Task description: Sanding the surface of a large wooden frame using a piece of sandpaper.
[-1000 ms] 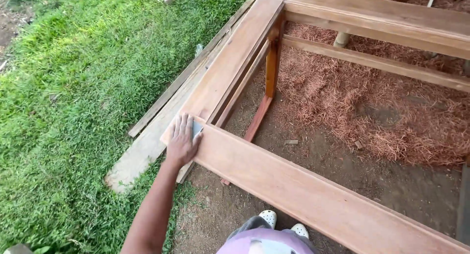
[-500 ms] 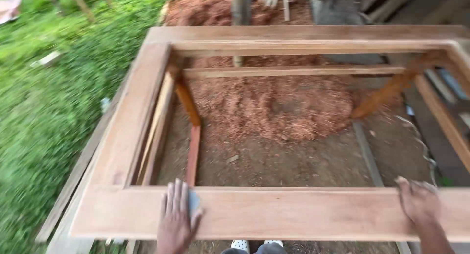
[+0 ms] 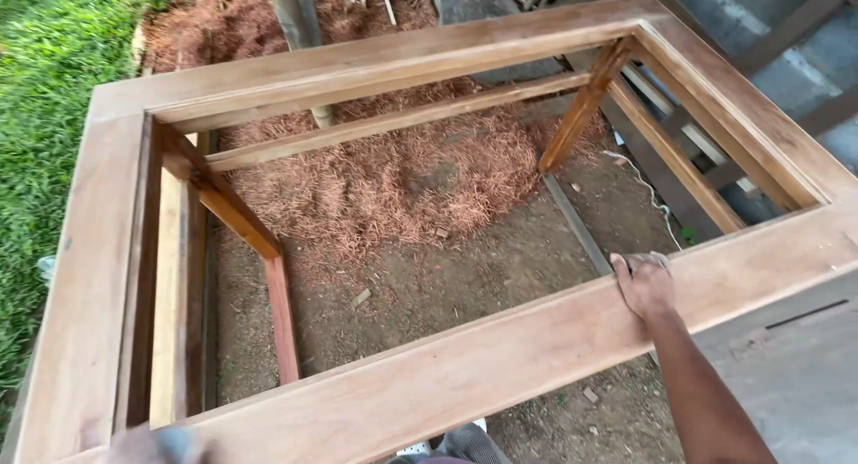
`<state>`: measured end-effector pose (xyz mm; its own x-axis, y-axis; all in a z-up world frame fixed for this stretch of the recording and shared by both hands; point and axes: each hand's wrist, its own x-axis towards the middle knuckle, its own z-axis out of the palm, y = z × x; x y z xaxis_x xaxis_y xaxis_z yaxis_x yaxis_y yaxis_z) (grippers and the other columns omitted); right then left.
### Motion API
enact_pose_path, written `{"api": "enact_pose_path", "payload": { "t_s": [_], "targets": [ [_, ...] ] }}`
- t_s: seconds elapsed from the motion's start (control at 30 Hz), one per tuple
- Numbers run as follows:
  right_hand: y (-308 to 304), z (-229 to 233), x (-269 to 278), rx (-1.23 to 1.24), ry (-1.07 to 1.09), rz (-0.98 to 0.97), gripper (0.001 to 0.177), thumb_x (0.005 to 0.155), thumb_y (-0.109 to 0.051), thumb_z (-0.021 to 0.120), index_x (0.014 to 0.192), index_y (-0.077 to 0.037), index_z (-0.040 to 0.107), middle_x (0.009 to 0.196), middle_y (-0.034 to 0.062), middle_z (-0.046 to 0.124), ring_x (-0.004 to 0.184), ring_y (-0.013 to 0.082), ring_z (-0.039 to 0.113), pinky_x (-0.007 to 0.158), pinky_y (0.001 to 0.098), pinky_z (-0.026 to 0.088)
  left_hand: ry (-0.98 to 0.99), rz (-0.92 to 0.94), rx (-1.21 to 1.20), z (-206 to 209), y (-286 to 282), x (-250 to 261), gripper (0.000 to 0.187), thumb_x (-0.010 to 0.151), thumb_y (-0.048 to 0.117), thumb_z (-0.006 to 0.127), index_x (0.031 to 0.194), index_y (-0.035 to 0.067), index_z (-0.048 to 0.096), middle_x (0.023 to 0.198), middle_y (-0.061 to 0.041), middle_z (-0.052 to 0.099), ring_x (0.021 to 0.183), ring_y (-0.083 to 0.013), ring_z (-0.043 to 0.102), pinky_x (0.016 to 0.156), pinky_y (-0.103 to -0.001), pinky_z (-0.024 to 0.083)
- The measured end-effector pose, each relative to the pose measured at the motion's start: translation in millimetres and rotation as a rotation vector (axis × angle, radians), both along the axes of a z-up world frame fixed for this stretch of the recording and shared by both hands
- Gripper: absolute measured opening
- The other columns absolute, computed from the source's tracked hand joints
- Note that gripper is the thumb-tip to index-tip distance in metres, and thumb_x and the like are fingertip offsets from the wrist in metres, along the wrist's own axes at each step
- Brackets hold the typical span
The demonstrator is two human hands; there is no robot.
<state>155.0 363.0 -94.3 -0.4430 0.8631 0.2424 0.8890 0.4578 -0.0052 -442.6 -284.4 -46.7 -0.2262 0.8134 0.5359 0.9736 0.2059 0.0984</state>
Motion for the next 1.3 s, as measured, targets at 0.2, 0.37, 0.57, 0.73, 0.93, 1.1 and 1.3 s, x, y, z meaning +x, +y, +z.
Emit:
{"api": "enact_pose_path", "payload": {
  "t_s": [0.2, 0.37, 0.57, 0.73, 0.93, 1.1, 1.3],
  "targets": [
    [-94.8, 92.0, -79.2, -0.274, 0.351, -0.19, 0.046, 0.103, -0.042, 0.049, 0.127, -0.008, 0.069, 0.139, 0.0204, 0.058, 0.127, 0.0311, 0.053, 0.114, 0.0412, 0.038, -0.27, -0.039, -0.128, -4.9, 149.4, 197.7, 0.092, 0.086, 0.052, 0.06, 0.152, -0.003, 0.026, 0.158, -0.03, 0.027, 0.149, -0.0443, 0.022, 0.12, -0.056, 0.018],
    [-201.4, 117.8, -176.8, -0.103, 0.289, 0.524, 0.054, 0.09, -0.018, 0.051, 0.141, 0.0, 0.051, 0.158, 0.018, 0.041, 0.148, 0.0291, 0.037, 0.124, 0.0472, 0.026, -0.452, -0.261, -0.655, 64.2, 194.3, 236.6, 0.111, 0.086, 0.061, 0.067, 0.158, -0.001, 0.01, 0.169, -0.021, 0.004, 0.157, -0.037, -0.001, 0.121, -0.049, 0.003],
    [-287.6, 69.2, -239.0, -0.328, 0.09, 1.054, 0.078, 0.104, -0.068, 0.031, 0.163, -0.018, 0.036, 0.175, 0.014, 0.022, 0.162, 0.0297, 0.017, 0.131, 0.0557, 0.008, -0.882, 0.025, 0.179, 21.8, 140.1, 155.6, 0.069, 0.094, 0.036, 0.058, 0.155, 0.007, 0.042, 0.167, -0.021, 0.035, 0.157, -0.0341, 0.031, 0.128, -0.05, 0.021],
    [-302.1, 67.7, -259.7, -0.246, -0.002, 1.186, 0.07, 0.101, -0.068, 0.039, 0.162, -0.032, 0.039, 0.176, 0.01, 0.021, 0.163, 0.0328, 0.014, 0.129, 0.0595, 0.006, -0.447, 0.294, -0.001, -42.0, 114.8, 115.8, 0.063, 0.09, 0.033, 0.063, 0.145, 0.005, 0.05, 0.156, -0.023, 0.041, 0.146, -0.0371, 0.039, 0.122, -0.051, 0.029],
    [-325.9, 62.6, -274.0, -0.139, -0.071, 1.374, 0.062, 0.101, -0.061, 0.047, 0.158, -0.036, 0.044, 0.176, 0.008, 0.023, 0.164, 0.0314, 0.017, 0.132, 0.0595, 0.007, -0.417, 0.402, -0.152, -23.2, 122.8, 121.1, 0.049, 0.091, 0.042, 0.063, 0.135, 0.019, 0.065, 0.141, -0.006, 0.064, 0.132, -0.0239, 0.056, 0.117, -0.043, 0.036],
    [-349.3, 63.4, -258.4, -0.008, -0.105, 1.377, 0.058, 0.098, -0.048, 0.051, 0.156, -0.044, 0.046, 0.175, 0.0034, 0.026, 0.164, 0.0275, 0.018, 0.133, 0.0572, 0.007, -0.452, 0.361, -0.132, -37.7, 119.4, 115.7, 0.048, 0.092, 0.041, 0.061, 0.136, 0.021, 0.066, 0.136, -0.005, 0.068, 0.127, -0.0237, 0.059, 0.115, -0.042, 0.038],
    [-297.7, 138.3, -202.3, -0.671, -0.156, 0.881, 0.044, 0.096, -0.014, 0.043, 0.138, -0.016, 0.055, 0.172, 0.003, 0.025, 0.163, 0.0232, 0.013, 0.131, 0.0528, 0.001, -0.372, 0.369, -0.252, -60.6, 111.8, 105.3, 0.044, 0.094, 0.044, 0.059, 0.132, 0.024, 0.068, 0.121, -0.004, 0.073, 0.122, -0.0244, 0.063, 0.117, -0.043, 0.036]
  ]
}}
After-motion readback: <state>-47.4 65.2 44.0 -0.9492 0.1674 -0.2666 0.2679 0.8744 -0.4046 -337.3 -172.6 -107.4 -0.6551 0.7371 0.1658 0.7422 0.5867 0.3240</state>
